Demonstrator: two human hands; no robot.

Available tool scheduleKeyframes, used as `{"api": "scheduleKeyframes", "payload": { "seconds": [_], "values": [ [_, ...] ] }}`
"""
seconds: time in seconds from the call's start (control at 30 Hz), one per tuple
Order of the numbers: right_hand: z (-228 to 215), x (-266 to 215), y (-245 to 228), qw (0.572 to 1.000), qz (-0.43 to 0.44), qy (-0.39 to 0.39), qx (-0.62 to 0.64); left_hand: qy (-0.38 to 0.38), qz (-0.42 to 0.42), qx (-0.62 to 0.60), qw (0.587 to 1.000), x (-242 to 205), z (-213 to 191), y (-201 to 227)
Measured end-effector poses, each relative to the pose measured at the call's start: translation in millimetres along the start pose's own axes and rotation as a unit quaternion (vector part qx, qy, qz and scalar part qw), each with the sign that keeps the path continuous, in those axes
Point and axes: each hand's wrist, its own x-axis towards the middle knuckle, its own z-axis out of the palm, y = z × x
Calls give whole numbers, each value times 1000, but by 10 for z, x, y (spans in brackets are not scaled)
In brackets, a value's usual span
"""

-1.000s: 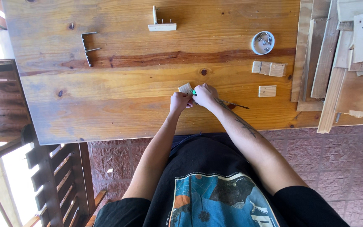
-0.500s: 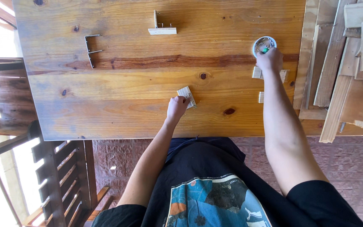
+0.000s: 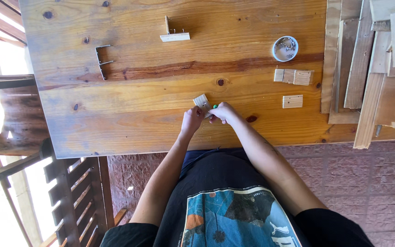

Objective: The person assembles small wooden blocks with metal brackets using a screwdriver. They place brackets on the blocks, insert screws, and tighten them one at a time on a wooden workbench.

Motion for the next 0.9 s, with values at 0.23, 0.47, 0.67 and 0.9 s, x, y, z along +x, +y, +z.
{"api": "scheduleKeyframes", "payload": {
  "seconds": [0.23, 0.47, 0.67, 0.9],
  "values": [
    [-148, -96, -222, 923, -215, 96, -306, 113, 0, -103, 988, -224, -887, 452],
    [627, -300, -932, 726, -453, 95, -508, 108, 113, 48, 987, -441, -1588, 15],
    [1154, -395, -1274, 736, -475, 119, -468, 257, 10, 122, 959, -353, -2055, -827],
    [653, -629, -906, 799, -425, 182, -383, 370, -25, 184, 910, 394, -3040, -1845]
  ]
}}
